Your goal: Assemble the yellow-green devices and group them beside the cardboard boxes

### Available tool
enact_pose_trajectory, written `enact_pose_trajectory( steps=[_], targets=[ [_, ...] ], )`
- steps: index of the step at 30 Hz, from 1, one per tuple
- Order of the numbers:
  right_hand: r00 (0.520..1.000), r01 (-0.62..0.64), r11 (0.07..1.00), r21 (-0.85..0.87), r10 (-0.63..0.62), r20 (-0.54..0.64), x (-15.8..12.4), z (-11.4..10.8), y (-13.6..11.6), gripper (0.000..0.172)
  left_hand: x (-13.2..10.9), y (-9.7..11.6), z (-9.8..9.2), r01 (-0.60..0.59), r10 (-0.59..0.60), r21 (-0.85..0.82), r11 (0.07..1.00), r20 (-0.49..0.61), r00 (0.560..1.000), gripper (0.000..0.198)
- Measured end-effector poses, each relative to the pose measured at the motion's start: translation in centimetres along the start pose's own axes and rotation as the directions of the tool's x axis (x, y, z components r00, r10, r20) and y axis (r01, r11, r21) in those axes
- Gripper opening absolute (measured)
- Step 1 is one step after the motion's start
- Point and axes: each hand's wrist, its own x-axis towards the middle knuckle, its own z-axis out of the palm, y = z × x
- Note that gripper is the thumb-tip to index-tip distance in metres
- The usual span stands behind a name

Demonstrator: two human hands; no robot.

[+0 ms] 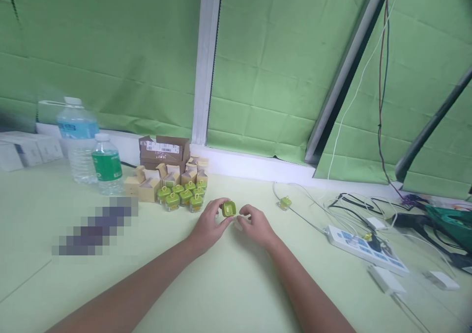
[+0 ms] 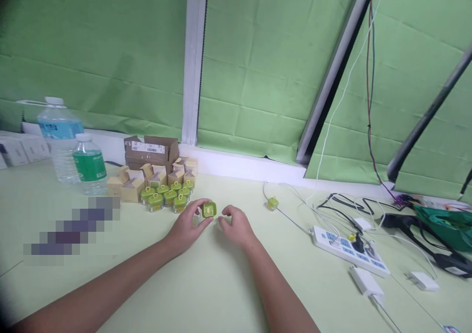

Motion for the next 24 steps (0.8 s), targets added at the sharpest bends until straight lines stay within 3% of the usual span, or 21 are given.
enact_pose_trajectory(
  steps=[4, 12, 19, 24],
  targets=[
    [0.999, -0.009, 0.985, 0.175, 0.015, -0.034, 0.3, 0.2, -0.4, 0.018, -0.1, 0.2, 0.1, -0.027, 0.027, -0.081, 0.996, 0.002, 1.0, 0.04],
    [0.998, -0.058, 0.898, 0.436, 0.048, 0.033, 0.4, 0.8, -1.2, 0.02, -0.5, 0.5, 0.3, -0.057, 0.06, -0.176, 0.983, 0.009, 0.998, 0.04],
    [0.998, -0.028, 0.871, 0.49, 0.001, 0.055, 0.3, 0.4, -1.9, 0.021, -0.7, 1.0, 0.0, 0.06, -0.051, -0.147, 0.987, 0.068, 0.996, 0.042],
    [0.994, -0.11, 0.809, 0.577, 0.086, 0.07, 0.3, -0.1, -2.0, 0.031, -0.8, 0.9, 0.0, 0.1, -0.084, -0.158, 0.982, 0.104, 0.991, 0.044]
  ],
)
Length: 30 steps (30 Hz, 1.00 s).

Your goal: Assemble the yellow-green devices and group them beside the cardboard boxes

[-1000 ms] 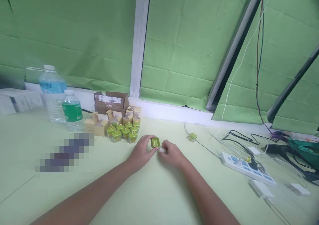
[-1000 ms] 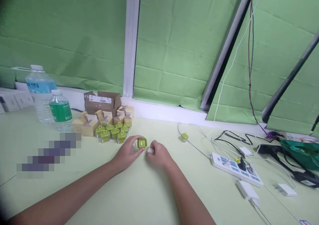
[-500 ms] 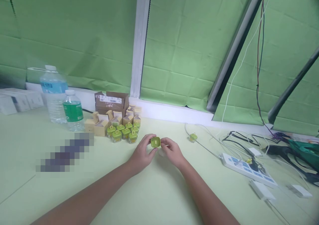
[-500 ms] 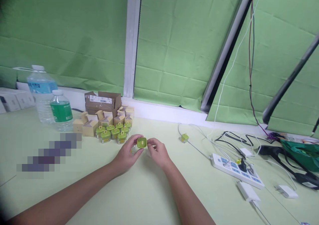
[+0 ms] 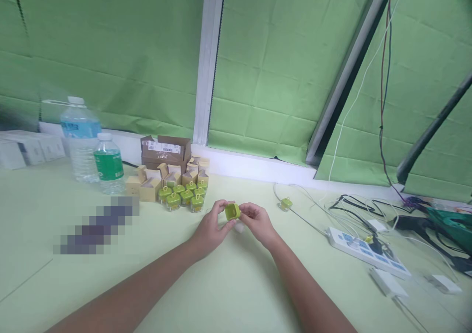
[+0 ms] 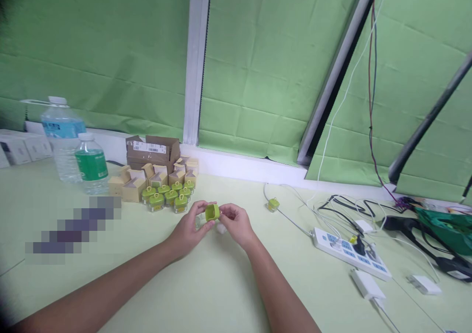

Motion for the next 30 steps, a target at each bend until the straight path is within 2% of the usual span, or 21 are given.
enact_pose_trajectory(
  steps=[4, 10, 13, 18, 24, 30],
  targets=[
    [1.0, -0.016, 0.997, 0.07, 0.015, 0.009, 0.0, -0.3, -0.3, 0.037, 0.0, 0.2, -0.2, -0.01, 0.01, 0.016, 1.0, 0.028, 1.0, 0.041],
    [0.997, -0.074, 0.991, 0.116, 0.071, 0.026, 0.0, -0.4, -0.1, 0.037, -0.2, -0.1, -0.1, -0.004, 0.0, 0.055, 0.998, 0.075, 0.997, 0.042],
    [0.997, -0.071, 0.991, 0.117, 0.07, 0.009, 0.1, -0.4, 0.0, 0.035, -0.1, -0.5, 0.0, -0.01, 0.005, 0.085, 0.996, 0.061, 0.998, 0.043],
    [0.999, -0.019, 0.999, 0.038, 0.02, -0.032, 0.0, -0.1, 0.1, 0.029, 0.3, -0.9, 0.0, -0.043, 0.043, 0.138, 0.989, 0.005, 0.999, 0.042],
    [0.998, 0.036, 0.989, -0.143, -0.043, -0.046, -0.2, 0.3, 0.0, 0.025, 0.3, -1.3, 0.2, 0.042, -0.036, 0.152, 0.988, -0.037, 0.999, 0.044],
    [0.996, 0.041, 0.988, -0.151, -0.052, -0.066, -0.1, 0.5, 0.3, 0.022, 0.3, -1.7, 0.2, -0.002, 0.009, 0.163, 0.987, -0.042, 0.999, 0.043]
  ],
)
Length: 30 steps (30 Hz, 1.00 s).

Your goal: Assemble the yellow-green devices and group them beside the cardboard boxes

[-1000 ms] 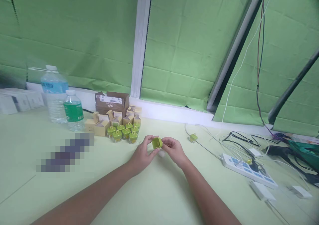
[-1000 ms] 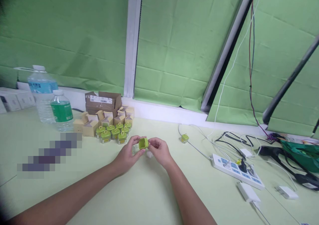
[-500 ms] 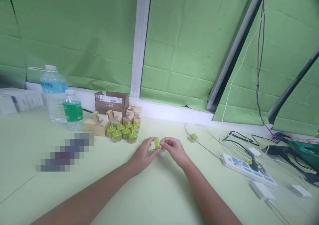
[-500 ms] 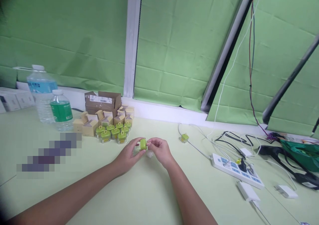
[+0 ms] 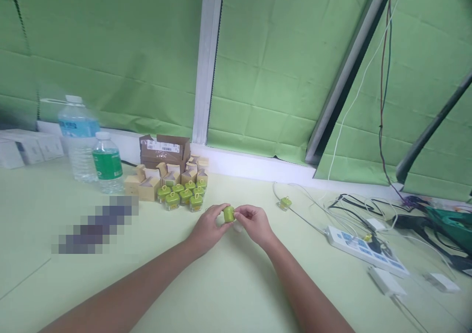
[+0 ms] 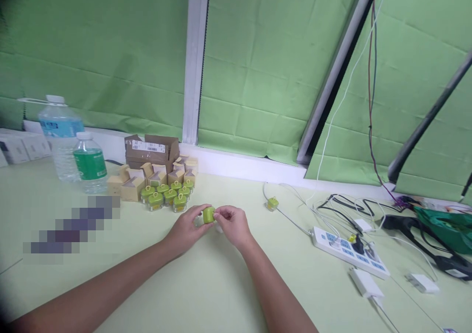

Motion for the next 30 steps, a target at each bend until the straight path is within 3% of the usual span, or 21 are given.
enact_pose_trajectory(
  steps=[12, 18, 21, 24, 28, 30],
  targets=[
    [1.0, -0.005, 0.995, 0.097, 0.004, 0.012, 0.1, 0.0, -0.2, 0.032, 0.4, 0.1, 0.0, -0.119, 0.125, 0.081, 0.99, -0.082, 0.989, 0.04],
    [0.996, -0.083, 0.98, 0.183, 0.084, 0.005, -0.4, 0.9, -1.0, 0.056, 0.3, 0.7, -0.2, -0.188, 0.202, 0.136, 0.973, -0.105, 0.974, 0.037],
    [0.992, -0.123, 0.965, 0.233, 0.113, 0.056, -0.6, 1.2, -1.3, 0.054, -0.1, 1.2, -0.3, -0.207, 0.216, 0.119, 0.971, -0.076, 0.973, 0.046],
    [0.985, -0.174, 0.938, 0.299, 0.162, 0.064, -0.6, 0.9, -1.5, 0.051, -0.3, 1.6, -0.4, -0.144, 0.145, 0.016, 0.989, -0.101, 0.984, 0.052],
    [0.983, -0.183, 0.918, 0.352, 0.178, 0.048, -0.4, 0.5, -1.4, 0.054, 0.3, 1.2, -0.4, 0.055, -0.077, -0.197, 0.979, -0.11, 0.991, 0.02],
    [0.985, -0.17, 0.921, 0.352, 0.154, 0.072, -0.4, 0.5, -1.2, 0.056, 0.7, 0.6, -0.1, 0.128, -0.149, -0.297, 0.946, -0.049, 0.988, 0.02]
  ],
)
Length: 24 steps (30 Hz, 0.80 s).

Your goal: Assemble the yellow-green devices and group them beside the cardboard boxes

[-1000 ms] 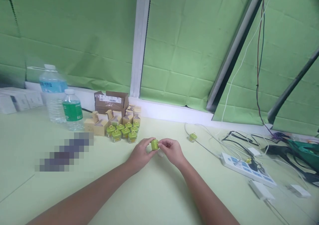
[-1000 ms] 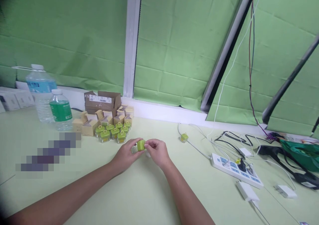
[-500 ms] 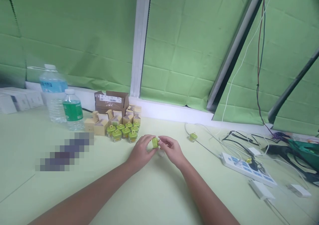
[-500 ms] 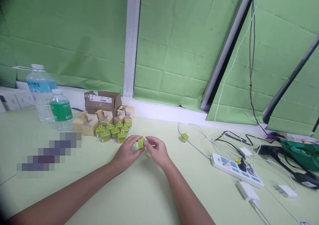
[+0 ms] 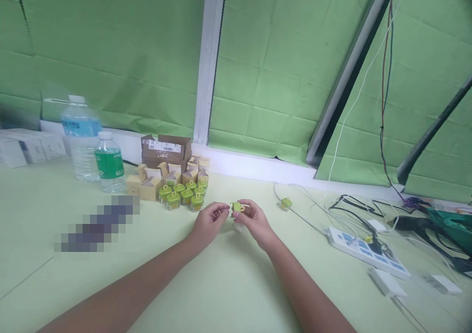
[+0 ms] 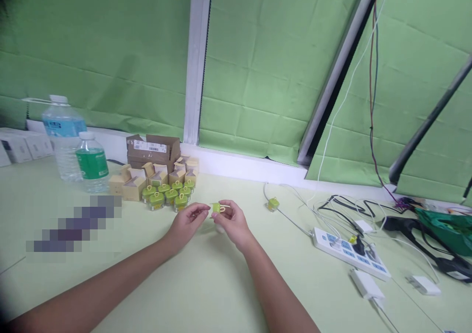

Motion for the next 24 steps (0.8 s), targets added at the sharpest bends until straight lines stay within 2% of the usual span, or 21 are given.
enact_pose_trajectory(
  steps=[4, 9, 12, 24],
  targets=[
    [0.997, 0.044, 0.999, -0.031, -0.042, 0.069, 0.1, 0.1, 0.5, 0.057, 0.4, -0.7, 0.2, 0.099, -0.096, -0.079, 0.992, 0.048, 0.994, 0.029],
    [0.992, 0.06, 0.995, -0.082, -0.05, 0.113, 0.1, 0.1, 0.7, 0.062, 0.2, 0.3, 0.0, 0.07, -0.06, -0.097, 0.993, 0.106, 0.993, 0.016],
    [0.991, 0.062, 0.992, -0.114, -0.048, 0.124, 0.1, 0.1, 0.7, 0.063, 0.1, 0.9, -0.2, 0.069, -0.056, -0.081, 0.994, 0.16, 0.986, 0.019],
    [0.987, 0.023, 0.997, -0.073, -0.011, 0.162, -0.2, 0.1, 0.0, 0.059, 0.1, 1.0, -0.2, 0.136, -0.097, -0.182, 0.974, 0.207, 0.974, 0.024]
  ],
)
